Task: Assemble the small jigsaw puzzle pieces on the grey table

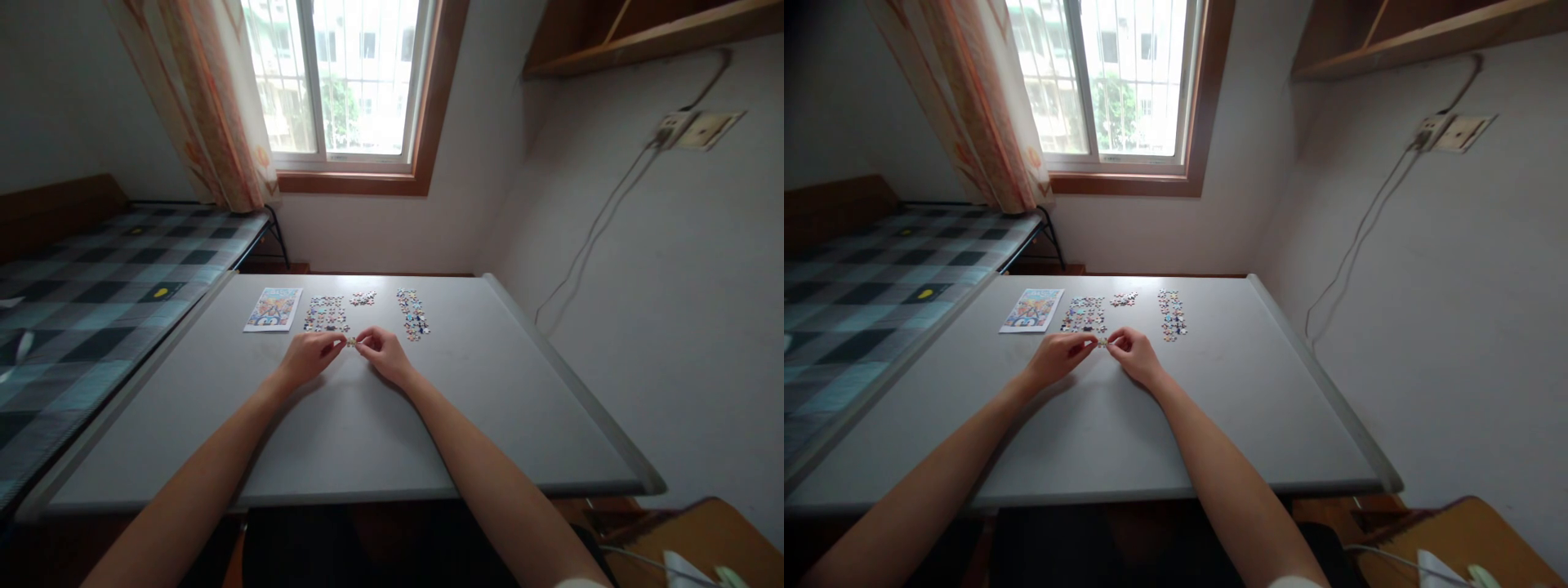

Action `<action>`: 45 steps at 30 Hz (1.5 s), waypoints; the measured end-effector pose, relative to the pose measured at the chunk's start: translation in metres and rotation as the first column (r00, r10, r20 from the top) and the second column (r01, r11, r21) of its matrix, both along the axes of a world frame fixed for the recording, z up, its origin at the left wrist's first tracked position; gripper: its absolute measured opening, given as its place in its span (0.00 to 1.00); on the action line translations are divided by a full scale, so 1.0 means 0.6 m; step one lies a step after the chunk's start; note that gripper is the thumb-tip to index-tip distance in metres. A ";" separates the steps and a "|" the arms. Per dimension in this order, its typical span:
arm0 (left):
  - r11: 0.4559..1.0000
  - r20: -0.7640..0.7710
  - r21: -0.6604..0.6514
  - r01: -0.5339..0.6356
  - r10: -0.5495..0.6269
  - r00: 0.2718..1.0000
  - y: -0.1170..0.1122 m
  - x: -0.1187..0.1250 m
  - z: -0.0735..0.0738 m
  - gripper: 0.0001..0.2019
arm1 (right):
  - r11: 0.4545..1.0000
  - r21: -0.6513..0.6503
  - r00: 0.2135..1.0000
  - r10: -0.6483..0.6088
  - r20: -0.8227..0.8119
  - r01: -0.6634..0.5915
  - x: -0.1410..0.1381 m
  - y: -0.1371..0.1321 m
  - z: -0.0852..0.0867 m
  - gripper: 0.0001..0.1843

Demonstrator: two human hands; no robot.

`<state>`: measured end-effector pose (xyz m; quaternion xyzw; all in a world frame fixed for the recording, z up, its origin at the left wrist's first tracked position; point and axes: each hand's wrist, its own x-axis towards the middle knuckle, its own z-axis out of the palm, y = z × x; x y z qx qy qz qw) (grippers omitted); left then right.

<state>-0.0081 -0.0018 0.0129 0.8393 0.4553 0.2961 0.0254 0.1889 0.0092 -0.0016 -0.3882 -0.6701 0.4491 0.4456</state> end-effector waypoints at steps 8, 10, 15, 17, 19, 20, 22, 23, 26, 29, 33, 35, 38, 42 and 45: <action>1.000 0.000 -0.005 0.006 -0.006 1.000 -0.001 0.001 0.001 0.11 | 1.000 0.003 1.000 -0.008 0.029 0.008 0.001 0.001 -0.002 0.10; 1.000 0.002 -0.004 0.011 -0.011 1.000 -0.001 0.001 0.001 0.11 | 1.000 0.004 1.000 -0.008 0.029 0.008 0.001 0.002 -0.004 0.10; 1.000 0.001 0.006 0.015 -0.015 1.000 0.001 0.000 -0.002 0.10 | 1.000 0.012 0.999 -0.011 0.032 0.011 0.001 0.003 -0.007 0.09; 1.000 -0.004 0.010 0.013 -0.013 1.000 0.002 -0.001 -0.004 0.10 | 1.000 0.013 1.000 -0.011 0.030 0.010 0.001 0.003 -0.007 0.09; 1.000 -0.009 0.015 0.012 -0.012 1.000 0.002 -0.001 -0.005 0.10 | 1.000 0.013 1.000 -0.007 0.024 0.007 0.001 0.002 -0.006 0.09; 1.000 -0.010 0.018 0.011 -0.011 1.000 0.002 -0.001 -0.004 0.10 | 1.000 0.013 1.000 -0.004 0.022 0.004 0.001 0.002 -0.005 0.09; 1.000 -0.011 0.022 0.009 -0.009 1.000 0.002 -0.001 -0.004 0.10 | 1.000 0.015 1.000 -0.001 0.021 0.001 0.002 0.001 -0.004 0.09; 1.000 -0.011 0.022 0.009 -0.009 1.000 0.001 0.000 -0.003 0.10 | 1.000 0.015 1.000 0.000 0.022 0.000 0.002 0.001 -0.003 0.09; 1.000 -0.011 0.021 0.012 -0.012 1.000 0.000 0.001 -0.001 0.10 | 1.000 0.014 1.000 0.002 0.031 -0.003 0.002 0.000 -0.001 0.09; 1.000 -0.002 0.017 0.016 -0.015 1.000 -0.001 0.002 0.000 0.10 | 1.000 0.010 0.999 0.004 0.038 -0.004 0.002 -0.001 -0.001 0.09; 1.000 0.003 0.010 0.012 -0.012 1.000 0.000 0.002 -0.001 0.10 | 1.000 0.012 0.999 0.000 0.053 0.000 0.002 -0.001 -0.001 0.09; 1.000 0.007 0.008 0.015 -0.015 1.000 0.001 0.002 -0.001 0.10 | 1.000 0.014 0.998 -0.005 0.061 0.004 0.002 -0.001 -0.001 0.09; 1.000 0.007 0.004 0.021 -0.021 1.000 0.002 0.001 -0.003 0.10 | 1.000 0.017 0.997 -0.008 0.070 0.006 0.002 0.000 -0.002 0.08; 1.000 0.010 -0.008 0.016 -0.016 1.000 0.003 0.001 -0.005 0.10 | 1.000 0.020 0.996 -0.009 0.083 0.008 0.002 0.001 -0.005 0.08; 1.000 -0.003 -0.015 0.009 -0.009 1.000 0.003 0.001 -0.005 0.10 | 1.000 0.023 0.995 -0.016 0.093 0.013 0.002 0.002 -0.006 0.08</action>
